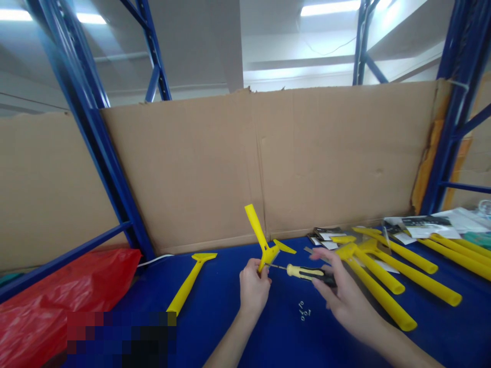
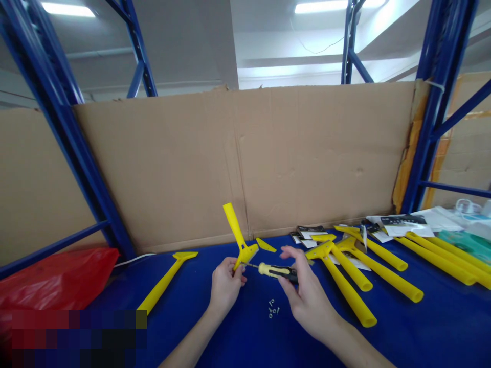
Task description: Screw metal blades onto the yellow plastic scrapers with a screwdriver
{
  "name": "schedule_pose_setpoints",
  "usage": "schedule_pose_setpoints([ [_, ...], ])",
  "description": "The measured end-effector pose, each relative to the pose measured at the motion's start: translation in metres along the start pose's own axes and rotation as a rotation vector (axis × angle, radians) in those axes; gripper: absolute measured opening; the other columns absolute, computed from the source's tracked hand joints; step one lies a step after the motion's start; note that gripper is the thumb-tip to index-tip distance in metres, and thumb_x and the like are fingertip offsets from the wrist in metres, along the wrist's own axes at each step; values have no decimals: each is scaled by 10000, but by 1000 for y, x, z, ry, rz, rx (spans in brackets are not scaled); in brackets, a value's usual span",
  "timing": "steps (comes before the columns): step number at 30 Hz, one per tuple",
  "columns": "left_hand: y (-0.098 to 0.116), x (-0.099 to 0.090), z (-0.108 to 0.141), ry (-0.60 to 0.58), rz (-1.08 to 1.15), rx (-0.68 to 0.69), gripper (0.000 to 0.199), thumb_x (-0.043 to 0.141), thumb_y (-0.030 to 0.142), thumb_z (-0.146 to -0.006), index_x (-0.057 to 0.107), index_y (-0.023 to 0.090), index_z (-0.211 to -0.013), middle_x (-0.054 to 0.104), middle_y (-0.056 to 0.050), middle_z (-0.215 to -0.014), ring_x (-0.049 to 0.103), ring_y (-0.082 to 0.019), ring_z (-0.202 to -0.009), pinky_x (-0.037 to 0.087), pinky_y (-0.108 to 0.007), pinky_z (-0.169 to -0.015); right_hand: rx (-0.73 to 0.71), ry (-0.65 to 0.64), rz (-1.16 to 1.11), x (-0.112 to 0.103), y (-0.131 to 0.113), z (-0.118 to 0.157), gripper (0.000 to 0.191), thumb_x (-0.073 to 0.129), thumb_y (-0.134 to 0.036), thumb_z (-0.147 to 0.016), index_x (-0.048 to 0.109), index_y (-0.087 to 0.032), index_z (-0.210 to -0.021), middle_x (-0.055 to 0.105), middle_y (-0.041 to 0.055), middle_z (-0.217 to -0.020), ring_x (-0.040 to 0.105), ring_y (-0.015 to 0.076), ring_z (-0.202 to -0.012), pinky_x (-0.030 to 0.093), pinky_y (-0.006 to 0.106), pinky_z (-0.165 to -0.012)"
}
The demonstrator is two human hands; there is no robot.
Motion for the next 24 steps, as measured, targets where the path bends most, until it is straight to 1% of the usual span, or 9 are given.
schedule_pose_setpoints([
  [2,0,0,-1,-9,-1,18,98,468,100,-825,533,170,-801,634,-15,-679,611,-118,-492,411,-187,-429,-1,-15,45,1,1,-1,256,371,-357,-915,503,-228,-1092,646,64,-903,657,203,-773,547,356,-727],
  [5,1,0,-1,-2,-24,47,95,476,97,-819,531,172,-801,637,-11,-669,610,-115,-490,402,-180,-427,-21,89,86,-4,2,-1,381,423,-378,-892,409,-211,-1235,593,121,-1119,648,224,-883,543,368,-768],
  [7,1,-2,-1,18,-28,45,89,477,101,-821,524,173,-797,637,-12,-676,612,-115,-492,401,-180,-429,-45,39,69,-1,1,-1,452,471,-359,-872,346,-221,-1284,548,131,-1205,642,226,-921,547,363,-766],
  [11,4,-4,0,12,-56,70,89,474,106,-824,516,182,-803,636,-12,-666,626,-128,-514,404,-186,-436,-33,14,79,1,1,-1,276,361,-325,-924,431,-219,-1169,638,72,-916,653,220,-828,536,384,-782],
  [13,5,-4,0,15,-80,77,95,483,99,-816,514,186,-798,631,-6,-642,628,-131,-515,399,-187,-442,-21,84,89,-3,1,-1,381,398,-341,-908,360,-205,-1263,614,108,-1044,648,222,-830,539,391,-776],
  [15,5,-6,-1,30,-92,66,95,487,100,-815,509,189,-789,622,0,-619,621,-132,-502,389,-188,-441,-37,33,70,-2,0,-1,466,455,-337,-879,320,-214,-1309,569,126,-1170,645,216,-850,541,383,-780],
  [19,6,-5,0,31,-101,84,98,509,100,-809,516,191,-776,619,7,-609,619,-131,-508,378,-188,-455,29,-25,70,0,5,-3,285,363,-353,-919,468,-212,-1144,645,72,-900,642,209,-723,544,361,-685],
  [21,6,-5,0,29,-104,92,98,514,98,-805,520,192,-777,625,6,-623,624,-132,-519,376,-187,-458,75,55,74,-4,8,-4,358,386,-378,-913,412,-208,-1227,626,93,-995,633,201,-702,544,352,-634],
  [24,5,-4,1,23,-88,57,88,486,113,-823,517,189,-793,630,-4,-639,616,-133,-499,373,-192,-440,14,26,22,-4,7,-5,456,476,-343,-874,341,-237,-1296,578,97,-1125,626,178,-734,549,339,-656],
])
Point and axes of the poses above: each hand's wrist, its own z-axis away from the middle knuckle, its own x-axis out of the palm, y = z × x, the point moved 5 cm from there along -z, towards the middle knuckle
